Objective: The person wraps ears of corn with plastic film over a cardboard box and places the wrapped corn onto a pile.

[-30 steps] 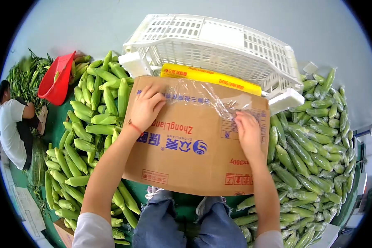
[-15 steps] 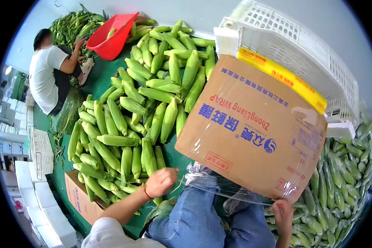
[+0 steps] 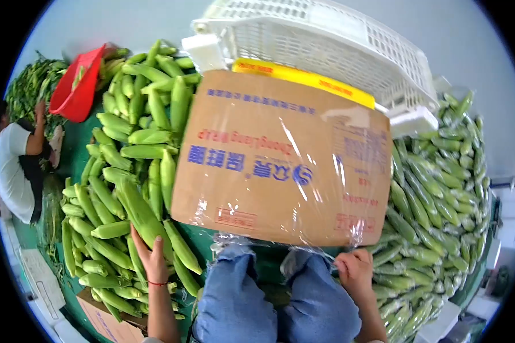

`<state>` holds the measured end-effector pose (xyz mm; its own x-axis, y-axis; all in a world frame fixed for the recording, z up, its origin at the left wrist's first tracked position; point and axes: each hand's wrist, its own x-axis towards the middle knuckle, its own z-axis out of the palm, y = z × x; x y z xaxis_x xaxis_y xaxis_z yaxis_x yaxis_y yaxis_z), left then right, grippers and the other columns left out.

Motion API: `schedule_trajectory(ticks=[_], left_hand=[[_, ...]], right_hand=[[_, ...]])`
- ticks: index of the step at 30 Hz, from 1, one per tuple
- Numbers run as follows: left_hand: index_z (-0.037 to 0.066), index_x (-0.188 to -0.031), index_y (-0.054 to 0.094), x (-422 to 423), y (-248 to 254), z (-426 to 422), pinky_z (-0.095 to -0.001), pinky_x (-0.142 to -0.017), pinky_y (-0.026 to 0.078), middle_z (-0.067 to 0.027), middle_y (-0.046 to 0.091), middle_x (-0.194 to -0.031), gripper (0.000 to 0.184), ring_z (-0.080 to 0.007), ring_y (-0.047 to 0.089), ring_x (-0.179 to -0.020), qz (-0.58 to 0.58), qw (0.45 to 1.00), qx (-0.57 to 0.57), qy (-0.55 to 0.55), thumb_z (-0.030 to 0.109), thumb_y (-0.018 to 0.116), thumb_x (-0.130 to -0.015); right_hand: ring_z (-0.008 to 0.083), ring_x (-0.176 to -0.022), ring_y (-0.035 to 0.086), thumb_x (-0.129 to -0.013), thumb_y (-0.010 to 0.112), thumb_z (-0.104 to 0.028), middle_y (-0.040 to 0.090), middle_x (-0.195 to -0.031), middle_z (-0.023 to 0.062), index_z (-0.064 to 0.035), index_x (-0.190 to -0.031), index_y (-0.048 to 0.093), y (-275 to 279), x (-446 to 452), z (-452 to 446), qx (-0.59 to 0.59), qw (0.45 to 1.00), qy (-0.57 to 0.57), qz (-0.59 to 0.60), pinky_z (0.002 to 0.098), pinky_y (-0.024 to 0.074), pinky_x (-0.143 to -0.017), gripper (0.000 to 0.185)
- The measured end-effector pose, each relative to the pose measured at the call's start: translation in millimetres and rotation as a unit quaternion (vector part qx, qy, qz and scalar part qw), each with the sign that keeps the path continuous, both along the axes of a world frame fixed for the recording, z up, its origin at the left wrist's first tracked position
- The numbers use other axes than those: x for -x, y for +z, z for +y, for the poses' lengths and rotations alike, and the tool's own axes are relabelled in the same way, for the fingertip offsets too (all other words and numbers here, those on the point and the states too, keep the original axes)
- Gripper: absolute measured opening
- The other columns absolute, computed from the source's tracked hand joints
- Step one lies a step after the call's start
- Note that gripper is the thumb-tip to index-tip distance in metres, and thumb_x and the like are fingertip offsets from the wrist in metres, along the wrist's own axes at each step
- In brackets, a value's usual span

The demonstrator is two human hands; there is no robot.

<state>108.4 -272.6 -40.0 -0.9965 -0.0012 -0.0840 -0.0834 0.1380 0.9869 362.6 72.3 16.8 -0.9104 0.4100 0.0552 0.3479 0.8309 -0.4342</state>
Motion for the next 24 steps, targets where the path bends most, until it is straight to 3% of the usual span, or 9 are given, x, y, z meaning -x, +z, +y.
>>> schedule_trajectory(ticks=[2,3,7,10,11,17,20,22,24], left_hand=[[0.007,-0.143,0.04,14.7,34.1,25.9,-0.0381,-0.093,0.048,-0.0162,0.054,-0.125,0.08,-0.028,0.057,-0.11,0.089,0.958,0.139,-0.236,0.003,0.074,-0.071],[0.013,-0.134,0.055,28.2,78.6,78.6,-0.0388,-0.094,0.048,-0.0182,0.055,-0.122,0.072,-0.0302,0.058,-0.108,0.316,0.825,0.287,-0.37,0.006,0.078,-0.066],[0.026,-0.13,0.058,17.5,90.8,197.3,-0.0357,-0.08,0.055,-0.009,0.058,-0.119,0.07,-0.028,0.062,-0.102,0.398,0.668,0.256,-0.575,0.019,0.08,-0.064],[0.027,-0.13,0.058,26.6,76.5,223.7,-0.0343,-0.076,0.056,-0.0078,0.059,-0.119,0.067,-0.025,0.064,-0.098,0.345,0.64,0.28,-0.627,0.021,0.078,-0.067],[0.024,-0.131,0.057,27.3,80.9,226.1,-0.0356,-0.079,0.056,-0.0105,0.059,-0.119,0.067,-0.0276,0.063,-0.103,0.332,0.624,0.307,-0.637,0.023,0.078,-0.068],[0.01,-0.126,0.057,3.6,49.1,165.4,-0.0383,-0.078,0.056,-0.0151,0.056,-0.127,0.053,-0.0309,0.064,-0.103,0.355,0.806,0.307,-0.361,0.021,0.073,-0.077],[0.007,-0.11,0.063,11.5,28.0,109.2,-0.0343,-0.065,0.058,-0.0133,0.066,-0.11,0.029,-0.0281,0.069,-0.08,0.396,0.731,0.403,-0.382,0.017,0.068,-0.084],[0.006,-0.095,0.067,47.2,43.5,122.5,-0.0326,-0.052,0.053,-0.0104,0.068,-0.075,0.01,-0.0228,0.065,-0.058,0.363,0.835,0.261,-0.32,0.006,0.065,-0.085],[0.005,-0.09,0.07,83.7,82.1,165.0,-0.0345,-0.06,0.052,-0.011,0.067,-0.077,0.008,-0.0274,0.066,-0.068,0.326,0.871,0.203,-0.306,0.003,0.066,-0.084]], right_hand=[[0.0253,-0.072,0.055,-0.08,0.069,-0.011,0.062,-0.073,0.0049,-0.0101,-0.084,0.064,1.4,0.2,-8.0,-0.016,1.0,-0.017,0.002,0.0392,0.0421,-0.069,0.007],[0.026,-0.069,0.056,-0.08,0.067,-0.008,0.062,-0.072,0.0057,-0.009,-0.085,0.062,2.4,0.6,-8.5,-0.022,1.0,-0.018,0.001,0.039,0.0431,-0.066,0.007],[0.0274,-0.068,0.06,-0.087,0.061,-0.008,0.062,-0.076,0.0088,-0.0058,-0.095,0.06,23.7,-4.3,-8.0,0.036,0.997,-0.013,-0.073,0.0391,0.0481,-0.067,0.008],[0.0305,-0.086,0.064,-0.089,0.06,-0.008,0.067,-0.092,0.0131,-0.0016,-0.102,0.059,54.1,-3.8,0.5,0.537,0.821,-0.163,0.105,0.0381,0.0494,-0.085,0.014],[0.0314,-0.095,0.062,-0.089,0.062,-0.01,0.066,-0.099,0.0129,-0.001,-0.105,0.059,53.3,17.0,5.5,0.498,0.839,-0.134,0.176,0.0382,0.0459,-0.093,0.019],[0.027,-0.1,0.059,-0.084,0.067,-0.036,0.064,-0.105,0.0087,-0.0053,-0.107,0.062,-17.1,139.7,37.4,-0.082,0.987,0.043,0.135,0.0373,0.0446,-0.086,0.038],[0.0244,-0.092,0.058,-0.083,0.064,-0.045,0.064,-0.102,0.0074,-0.0068,-0.1,0.063,-26.7,150.2,42.6,-0.122,0.983,0.045,0.132,0.0372,0.0443,-0.076,0.042],[0.0229,-0.083,0.058,-0.081,0.066,-0.043,0.063,-0.092,0.0043,-0.009,-0.092,0.064,-30.0,156.4,45.9,-0.147,0.971,0.053,0.179,0.0375,0.0448,-0.069,0.036],[0.0226,-0.081,0.058,-0.08,0.066,-0.042,0.062,-0.087,0.003,-0.0101,-0.09,0.065,-26.5,161.4,46.1,-0.15,0.966,0.054,0.204,0.0363,0.0447,-0.067,0.033]])
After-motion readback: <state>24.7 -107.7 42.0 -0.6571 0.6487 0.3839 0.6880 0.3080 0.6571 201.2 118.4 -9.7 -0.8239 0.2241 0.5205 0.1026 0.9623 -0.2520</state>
